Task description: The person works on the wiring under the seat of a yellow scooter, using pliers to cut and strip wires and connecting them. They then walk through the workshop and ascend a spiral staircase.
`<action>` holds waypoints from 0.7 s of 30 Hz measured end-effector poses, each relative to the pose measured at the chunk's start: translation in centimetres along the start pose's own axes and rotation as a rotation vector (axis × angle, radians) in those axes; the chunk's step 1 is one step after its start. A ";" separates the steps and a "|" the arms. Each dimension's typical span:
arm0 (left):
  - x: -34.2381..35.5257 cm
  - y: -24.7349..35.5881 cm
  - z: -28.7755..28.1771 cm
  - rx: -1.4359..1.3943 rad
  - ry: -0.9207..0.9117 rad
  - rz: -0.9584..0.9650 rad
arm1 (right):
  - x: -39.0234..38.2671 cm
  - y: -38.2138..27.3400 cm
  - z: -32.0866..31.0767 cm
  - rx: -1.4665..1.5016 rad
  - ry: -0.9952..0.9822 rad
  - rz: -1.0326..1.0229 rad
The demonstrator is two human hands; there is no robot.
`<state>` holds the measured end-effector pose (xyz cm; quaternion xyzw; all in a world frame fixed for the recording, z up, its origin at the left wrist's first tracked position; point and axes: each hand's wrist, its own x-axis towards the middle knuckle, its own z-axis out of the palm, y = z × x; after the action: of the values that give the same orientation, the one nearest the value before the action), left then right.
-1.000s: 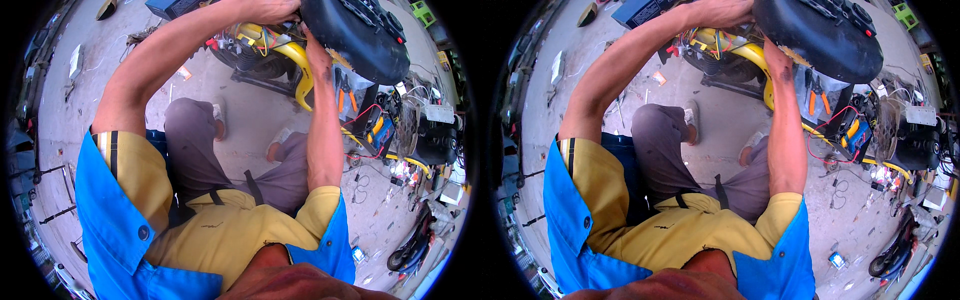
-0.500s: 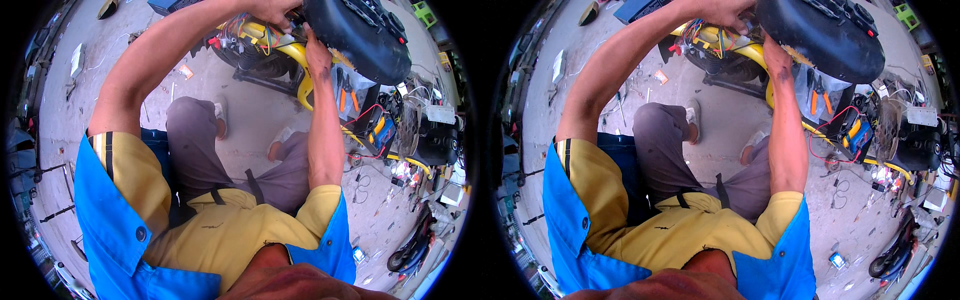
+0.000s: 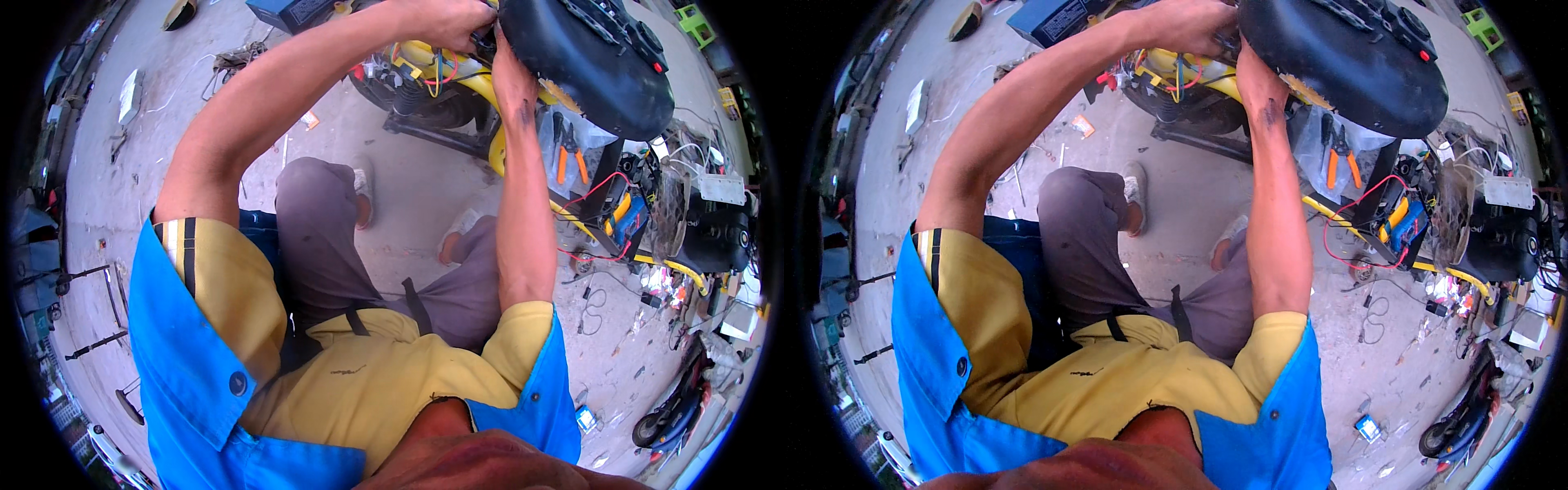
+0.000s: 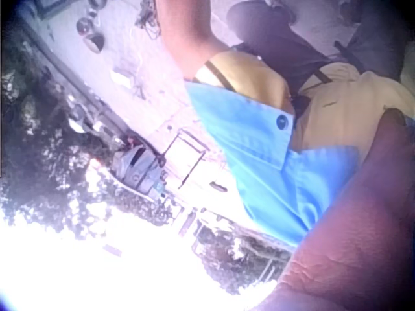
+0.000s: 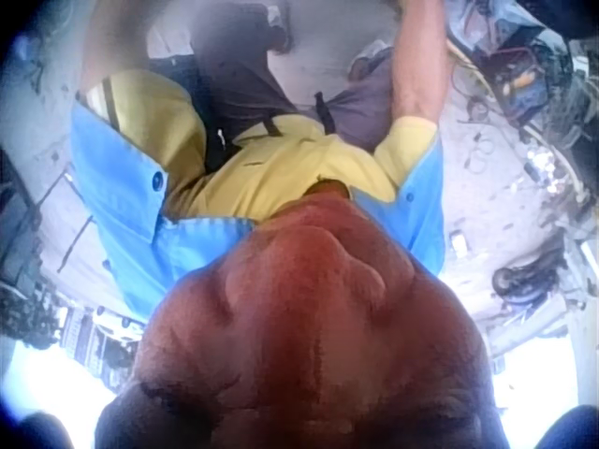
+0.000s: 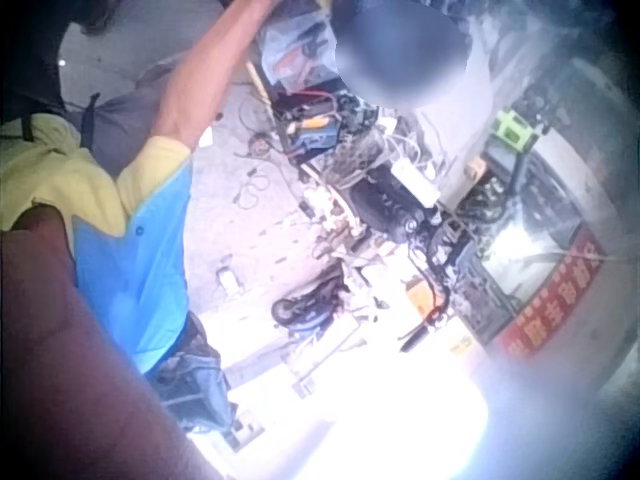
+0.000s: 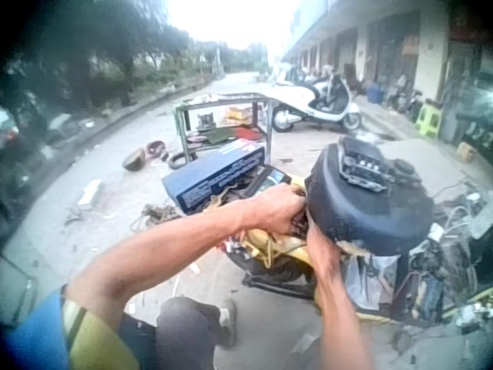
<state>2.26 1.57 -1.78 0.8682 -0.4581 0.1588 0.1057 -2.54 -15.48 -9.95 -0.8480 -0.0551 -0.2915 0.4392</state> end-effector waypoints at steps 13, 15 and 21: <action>-0.9 0.0 -2.1 -0.287 -0.180 -0.132 | 0.3 1.1 1.5 0.495 0.027 0.173; -0.7 -0.6 -1.3 -0.242 -0.223 -0.126 | -0.4 0.4 1.2 0.717 -0.015 0.232; -1.4 -0.3 -1.2 -0.276 -0.155 -0.126 | -0.5 -0.5 0.6 0.860 -0.054 0.177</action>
<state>1.61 3.17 -1.23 0.8821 -0.4269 0.0199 0.1981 -2.83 -14.64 -10.14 -0.5969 -0.1098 -0.1811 0.7738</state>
